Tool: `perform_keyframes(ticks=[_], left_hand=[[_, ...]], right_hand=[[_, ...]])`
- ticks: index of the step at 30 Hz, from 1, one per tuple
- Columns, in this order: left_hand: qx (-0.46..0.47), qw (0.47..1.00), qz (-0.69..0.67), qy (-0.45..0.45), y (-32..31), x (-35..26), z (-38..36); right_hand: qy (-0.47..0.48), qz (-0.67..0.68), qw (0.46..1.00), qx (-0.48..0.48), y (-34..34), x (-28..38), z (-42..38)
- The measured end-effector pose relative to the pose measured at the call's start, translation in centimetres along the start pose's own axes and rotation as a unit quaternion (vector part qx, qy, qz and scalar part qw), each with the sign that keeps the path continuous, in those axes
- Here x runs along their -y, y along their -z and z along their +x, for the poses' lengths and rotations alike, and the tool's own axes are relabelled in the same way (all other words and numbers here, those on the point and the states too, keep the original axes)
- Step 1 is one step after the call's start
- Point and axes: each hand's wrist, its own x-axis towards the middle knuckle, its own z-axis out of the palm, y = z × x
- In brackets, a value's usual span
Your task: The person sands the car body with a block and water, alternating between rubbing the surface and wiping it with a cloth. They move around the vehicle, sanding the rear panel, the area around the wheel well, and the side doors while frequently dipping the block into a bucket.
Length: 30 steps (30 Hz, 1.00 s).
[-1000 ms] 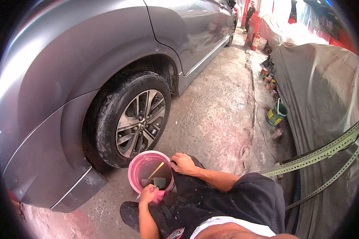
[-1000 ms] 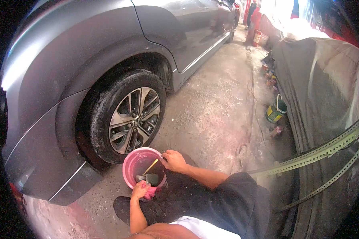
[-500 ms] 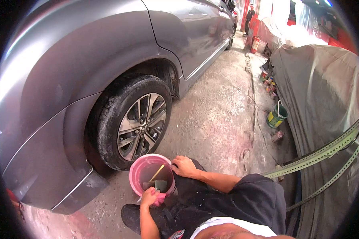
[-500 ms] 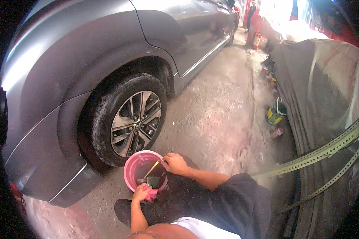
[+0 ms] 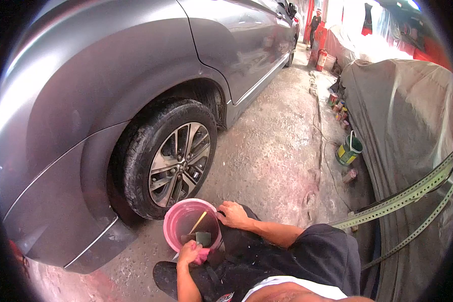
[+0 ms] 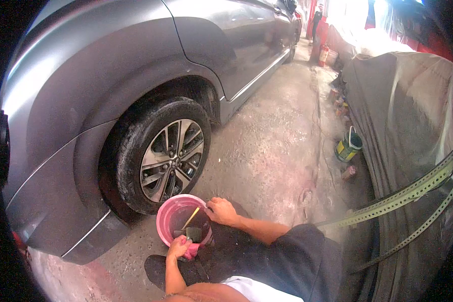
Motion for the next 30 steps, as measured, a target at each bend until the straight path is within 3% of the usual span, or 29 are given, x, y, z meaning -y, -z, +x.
perform_keyframes(ticks=[5, 14, 19, 21, 22, 26, 28, 30], left_hand=[[-0.016, 1.000, -0.004, -0.021, -0.9, 1.7, 0.9], [0.012, 1.000, -0.007, -0.011, 0.2, -0.4, -0.3], [0.027, 0.999, -0.033, 0.034, 1.2, -2.5, -1.1], [0.003, 1.000, -0.004, -0.014, -0.6, 1.1, 0.5], [-0.009, 0.999, -0.009, -0.047, -0.4, 0.8, 0.5], [0.003, 0.999, -0.028, -0.018, -0.9, 2.1, 1.2], [-0.023, 0.999, 0.011, -0.040, -0.6, 1.1, 0.5], [-0.001, 0.999, -0.020, -0.027, -0.4, 0.8, 0.3]], right_hand=[[0.006, -0.013, 1.000, -0.002, -0.2, -0.2, 0.0], [-0.001, -0.010, 1.000, 0.005, -0.3, -0.2, -0.1], [0.017, -0.003, 1.000, -0.013, -0.5, -0.4, -0.1], [-0.012, -0.048, 0.998, 0.041, 0.0, -0.1, 0.2], [0.012, 0.007, 1.000, -0.010, 0.0, -0.1, 0.2], [0.023, 0.000, 0.999, -0.025, -0.6, -0.4, 0.1], [-0.002, -0.026, 1.000, 0.018, -0.3, -0.4, 0.1], [0.025, -0.003, 0.999, -0.019, -1.4, -1.2, -0.1]])
